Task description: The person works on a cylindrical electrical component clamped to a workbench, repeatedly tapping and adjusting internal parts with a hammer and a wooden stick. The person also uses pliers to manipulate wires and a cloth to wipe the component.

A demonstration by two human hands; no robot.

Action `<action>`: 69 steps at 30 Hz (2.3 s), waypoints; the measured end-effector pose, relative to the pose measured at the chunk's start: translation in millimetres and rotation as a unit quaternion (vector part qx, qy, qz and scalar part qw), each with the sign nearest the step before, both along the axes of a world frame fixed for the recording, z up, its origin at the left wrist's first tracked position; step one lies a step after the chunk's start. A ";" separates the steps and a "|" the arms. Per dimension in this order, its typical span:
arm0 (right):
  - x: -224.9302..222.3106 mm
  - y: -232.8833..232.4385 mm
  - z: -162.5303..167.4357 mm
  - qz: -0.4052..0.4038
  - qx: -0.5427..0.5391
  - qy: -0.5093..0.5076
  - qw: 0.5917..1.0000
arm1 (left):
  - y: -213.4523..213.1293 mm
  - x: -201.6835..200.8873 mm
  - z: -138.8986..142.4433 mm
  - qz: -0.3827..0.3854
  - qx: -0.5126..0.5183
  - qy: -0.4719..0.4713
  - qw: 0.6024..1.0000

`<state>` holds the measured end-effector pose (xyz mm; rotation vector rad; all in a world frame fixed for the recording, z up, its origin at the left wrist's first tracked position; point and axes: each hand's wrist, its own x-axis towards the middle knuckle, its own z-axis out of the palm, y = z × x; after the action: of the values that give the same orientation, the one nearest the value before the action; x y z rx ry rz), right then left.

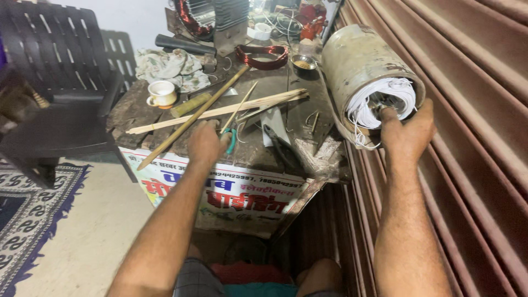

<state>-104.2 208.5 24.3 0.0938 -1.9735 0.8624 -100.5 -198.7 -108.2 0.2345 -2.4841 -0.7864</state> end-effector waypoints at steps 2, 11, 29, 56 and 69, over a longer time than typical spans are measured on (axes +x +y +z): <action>0.4 -0.6 0.8 0.002 -0.004 -0.001 1.000 | 1.9 -9.2 5.3 0.021 0.018 -0.063 0.998; 0.8 0.7 -0.1 0.016 -0.021 -0.015 1.000 | -8.0 -21.0 -8.0 0.045 0.078 -0.061 0.994; 74.7 6.8 15.3 0.089 -0.025 -0.043 0.995 | 128.6 127.0 93.0 -0.335 0.138 0.266 0.893; 199.0 0.0 35.3 0.085 0.159 0.086 0.980 | 216.5 43.6 129.9 -0.312 0.281 0.188 0.888; 180.8 -6.4 38.7 0.038 0.223 0.043 0.973 | 209.9 32.3 126.8 -0.333 0.270 0.165 0.888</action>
<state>76.6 202.1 63.0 0.4624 -2.0585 0.4395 -68.3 11.2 18.6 -0.5573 -1.9545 -1.6401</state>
